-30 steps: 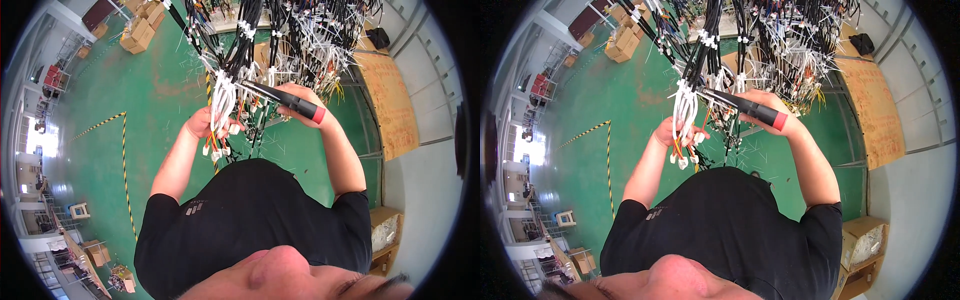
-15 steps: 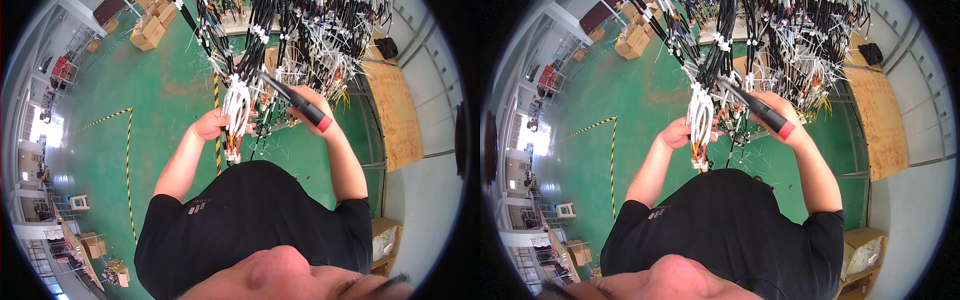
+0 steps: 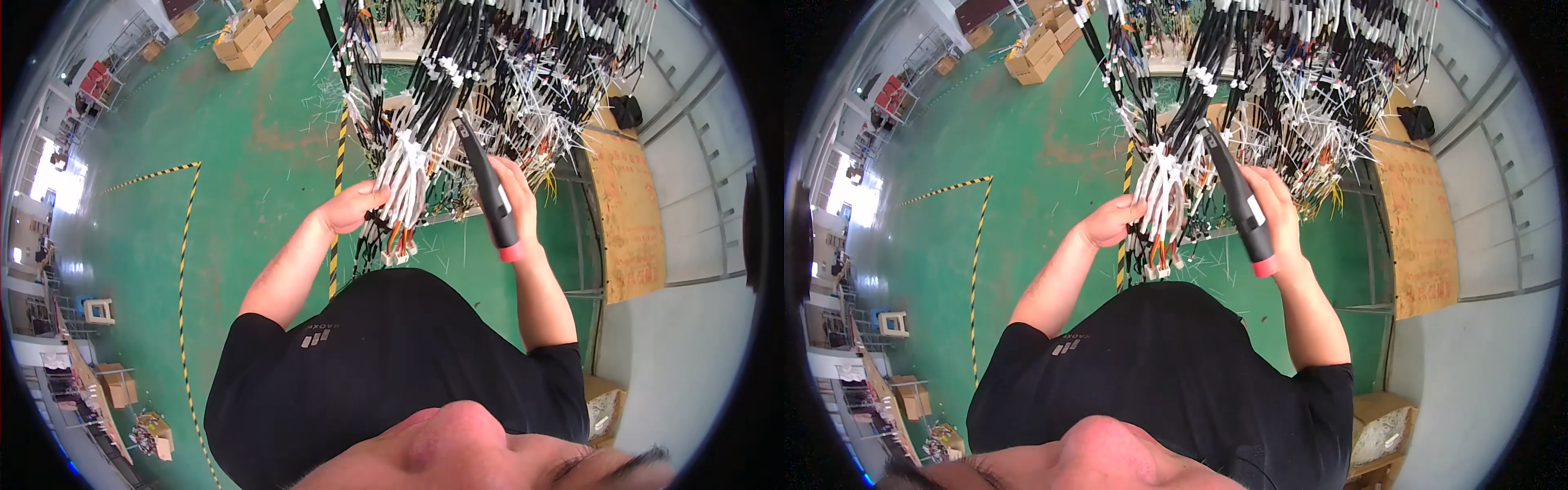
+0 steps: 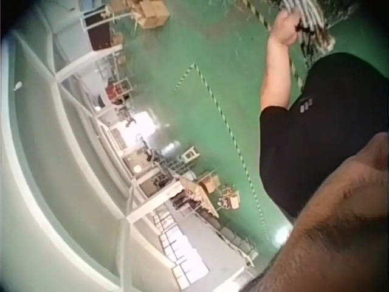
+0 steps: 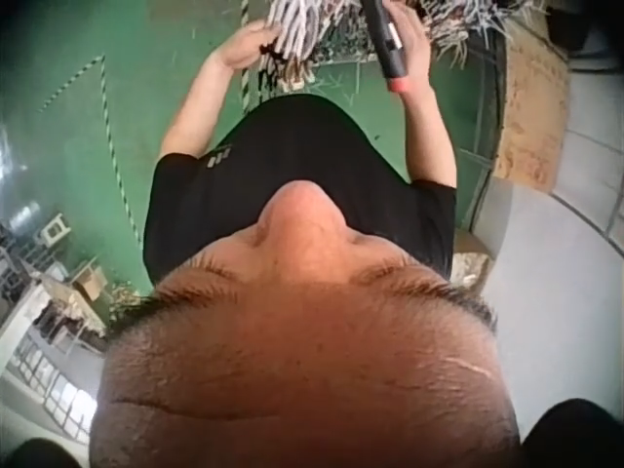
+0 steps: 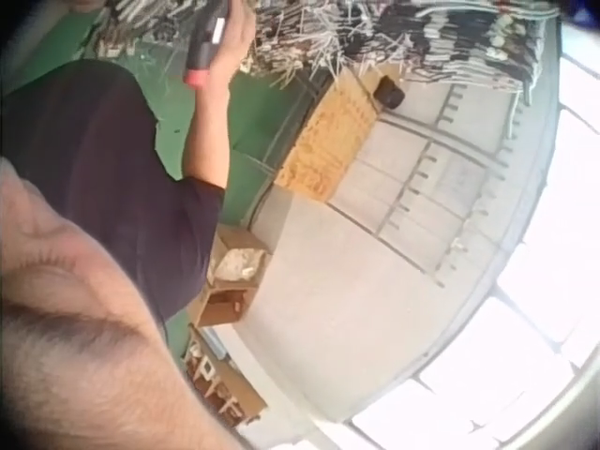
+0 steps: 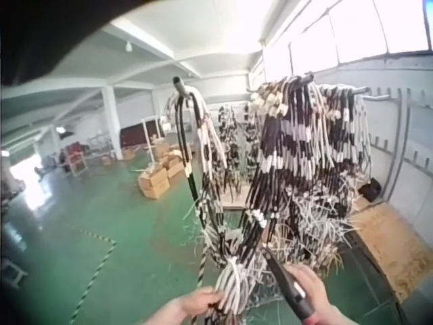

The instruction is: Tighten and trim cable ties on wire harness bundles using a specialized tensioning tool.

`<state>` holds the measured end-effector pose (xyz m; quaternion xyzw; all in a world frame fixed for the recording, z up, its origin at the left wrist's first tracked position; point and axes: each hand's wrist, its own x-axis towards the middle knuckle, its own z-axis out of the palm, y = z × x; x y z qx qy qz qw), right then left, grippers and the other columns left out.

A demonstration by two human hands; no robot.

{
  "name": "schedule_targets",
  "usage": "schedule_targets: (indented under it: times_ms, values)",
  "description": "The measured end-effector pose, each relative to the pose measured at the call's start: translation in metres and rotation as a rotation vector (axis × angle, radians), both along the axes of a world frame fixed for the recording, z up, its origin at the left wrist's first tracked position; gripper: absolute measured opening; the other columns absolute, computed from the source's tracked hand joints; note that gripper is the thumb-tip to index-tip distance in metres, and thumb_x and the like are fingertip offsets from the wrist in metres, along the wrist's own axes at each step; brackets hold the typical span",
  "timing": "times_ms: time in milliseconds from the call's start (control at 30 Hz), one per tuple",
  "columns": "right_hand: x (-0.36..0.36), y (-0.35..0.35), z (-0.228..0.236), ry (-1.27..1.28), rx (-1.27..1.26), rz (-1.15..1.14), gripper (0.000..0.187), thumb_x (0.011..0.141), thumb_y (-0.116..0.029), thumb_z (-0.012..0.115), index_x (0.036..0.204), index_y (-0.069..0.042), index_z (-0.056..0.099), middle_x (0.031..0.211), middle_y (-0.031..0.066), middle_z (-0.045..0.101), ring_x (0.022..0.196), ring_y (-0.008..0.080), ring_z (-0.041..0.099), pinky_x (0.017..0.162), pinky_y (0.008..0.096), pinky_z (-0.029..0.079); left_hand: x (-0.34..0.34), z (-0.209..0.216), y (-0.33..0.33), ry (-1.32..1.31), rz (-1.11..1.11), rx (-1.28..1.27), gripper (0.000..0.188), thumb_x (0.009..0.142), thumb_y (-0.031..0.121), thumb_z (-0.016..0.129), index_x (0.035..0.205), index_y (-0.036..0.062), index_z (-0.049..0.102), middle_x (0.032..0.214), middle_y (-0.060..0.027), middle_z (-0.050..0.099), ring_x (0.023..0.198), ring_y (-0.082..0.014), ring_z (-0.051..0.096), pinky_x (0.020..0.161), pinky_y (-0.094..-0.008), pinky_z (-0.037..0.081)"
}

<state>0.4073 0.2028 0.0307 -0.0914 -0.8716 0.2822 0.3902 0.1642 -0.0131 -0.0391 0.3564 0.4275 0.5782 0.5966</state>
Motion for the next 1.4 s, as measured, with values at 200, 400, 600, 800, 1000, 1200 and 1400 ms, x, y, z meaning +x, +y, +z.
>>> schedule_targets:
  times_ms: [200,400,600,800,1000,1200,1400]
  values:
    - [0.007,-0.012,0.013,-0.012,-0.801,0.467,0.047,0.092,-0.013,0.080,0.137,-0.007,0.066,0.123,0.0040,0.071,0.109,0.0174,0.064,0.097,0.0352,0.050,0.021,-0.010,0.004,-0.091,0.137,0.005,0.052,0.117,0.038,0.043,0.153,0.0022,0.051,0.143,-0.0088,0.065,0.131,-0.0186,0.061,0.115,-0.0392,0.046]
    - [-0.004,-0.034,0.013,-0.182,-1.012,0.489,0.055,0.090,-0.019,0.086,0.140,-0.008,0.065,0.124,-0.0010,0.071,0.104,0.0108,0.060,0.091,0.0290,0.049,0.027,-0.004,0.011,-0.225,0.009,0.051,0.058,0.116,0.043,0.038,0.157,0.0030,0.047,0.149,-0.0122,0.061,0.135,-0.0245,0.061,0.116,-0.0442,0.049]
    - [-0.006,-0.081,0.020,-0.168,-0.852,0.650,0.047,0.092,-0.007,0.081,0.137,-0.003,0.065,0.122,0.0068,0.072,0.111,0.0191,0.067,0.100,0.0374,0.053,0.005,-0.034,0.026,-0.229,-0.071,0.055,0.042,0.112,0.033,0.053,0.140,0.0024,0.061,0.131,-0.0108,0.069,0.118,-0.0214,0.067,0.104,-0.0390,0.053]
    - [-0.044,-0.103,0.083,-0.035,-0.329,0.709,0.048,0.083,-0.004,0.082,0.128,0.002,0.065,0.128,0.0186,0.068,0.118,0.0367,0.067,0.103,0.0443,0.052,0.003,-0.019,0.044,-0.393,-0.189,0.038,0.043,0.093,0.017,0.082,0.132,0.0061,0.068,0.135,-0.0062,0.069,0.119,-0.0137,0.066,0.102,-0.0317,0.055]
    - [-0.032,-0.078,0.055,0.129,-0.634,0.428,0.044,0.090,-0.003,0.075,0.133,0.002,0.064,0.135,0.0153,0.067,0.123,0.0268,0.065,0.108,0.0408,0.051,-0.012,-0.031,0.057,-0.270,-0.291,-0.035,0.053,0.106,0.032,0.068,0.152,0.0109,0.053,0.144,-0.0043,0.063,0.128,-0.0173,0.063,0.106,-0.0378,0.054]
    - [-0.026,-0.056,0.018,0.171,-1.048,0.378,0.058,0.089,0.000,0.076,0.145,-0.005,0.058,0.155,0.0129,0.056,0.144,0.0255,0.052,0.124,0.0456,0.036,-0.014,-0.053,0.073,-0.029,-0.427,0.085,0.097,0.083,0.067,0.082,0.153,0.0080,0.050,0.143,-0.0044,0.062,0.133,-0.0172,0.058,0.115,-0.0366,0.045]
    - [-0.018,-0.068,0.021,-0.035,-1.038,0.237,0.052,0.086,0.004,0.078,0.136,-0.005,0.065,0.122,0.0043,0.072,0.117,0.0183,0.065,0.106,0.0364,0.048,-0.009,-0.059,0.079,-0.253,-0.334,-0.096,0.067,0.112,0.059,0.037,0.159,0.0116,0.046,0.151,-0.0053,0.061,0.139,-0.0182,0.057,0.117,-0.0397,0.045]
